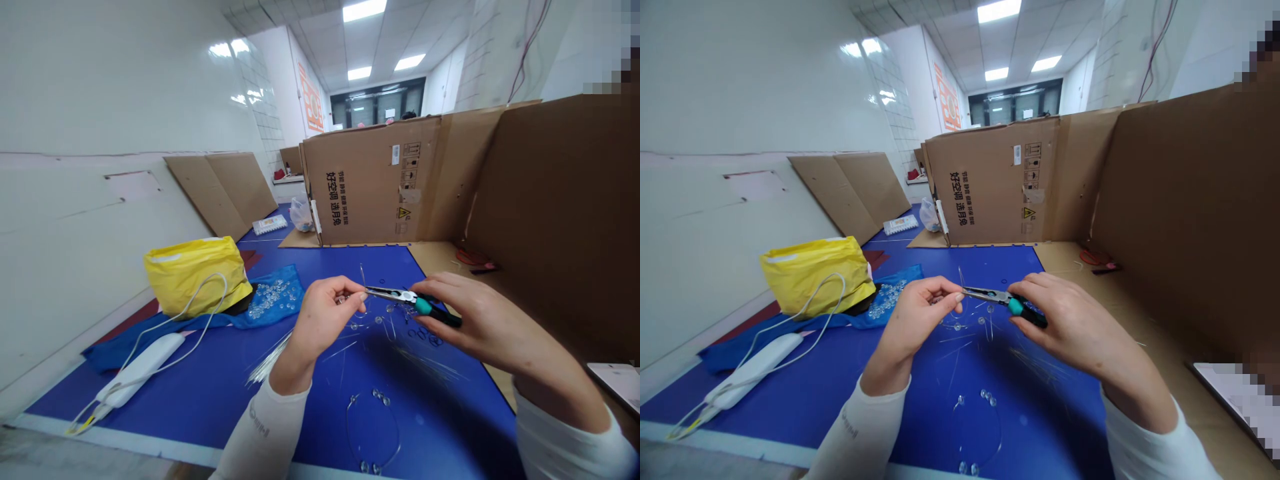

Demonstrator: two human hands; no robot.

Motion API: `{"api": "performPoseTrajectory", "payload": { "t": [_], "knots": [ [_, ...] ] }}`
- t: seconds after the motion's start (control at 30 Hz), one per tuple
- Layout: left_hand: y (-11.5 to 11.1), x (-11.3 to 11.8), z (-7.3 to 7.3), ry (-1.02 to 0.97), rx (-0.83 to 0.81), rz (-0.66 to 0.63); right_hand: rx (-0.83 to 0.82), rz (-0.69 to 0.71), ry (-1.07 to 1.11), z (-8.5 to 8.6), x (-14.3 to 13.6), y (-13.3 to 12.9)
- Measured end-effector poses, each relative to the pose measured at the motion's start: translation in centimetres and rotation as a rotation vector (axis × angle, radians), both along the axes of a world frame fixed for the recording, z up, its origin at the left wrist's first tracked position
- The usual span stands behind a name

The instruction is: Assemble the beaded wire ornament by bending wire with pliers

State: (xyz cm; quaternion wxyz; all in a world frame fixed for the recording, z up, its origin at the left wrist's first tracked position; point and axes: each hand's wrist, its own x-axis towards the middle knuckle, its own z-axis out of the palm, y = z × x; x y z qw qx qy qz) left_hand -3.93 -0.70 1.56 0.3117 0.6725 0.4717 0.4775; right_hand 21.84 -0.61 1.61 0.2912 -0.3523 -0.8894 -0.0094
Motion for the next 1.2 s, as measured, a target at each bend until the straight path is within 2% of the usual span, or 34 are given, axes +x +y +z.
{"api": "performPoseTrajectory", "payload": {
  "t": [0.63, 0.93, 1.2],
  "knots": [
    [0.24, -0.15, 0.06, 0.007, 0.014, -0.005, -0.044, -0.013, 0.007, 0.36, -0.25, -0.06],
    [0.27, -0.23, 0.1, 0.024, 0.021, 0.009, -0.151, -0.026, 0.017, 0.9, -0.42, -0.33],
    [0.38, -0.39, -0.18, 0.048, 0.068, -0.002, -0.174, -0.033, 0.047, 0.54, -0.12, -0.11]
  ]
}}
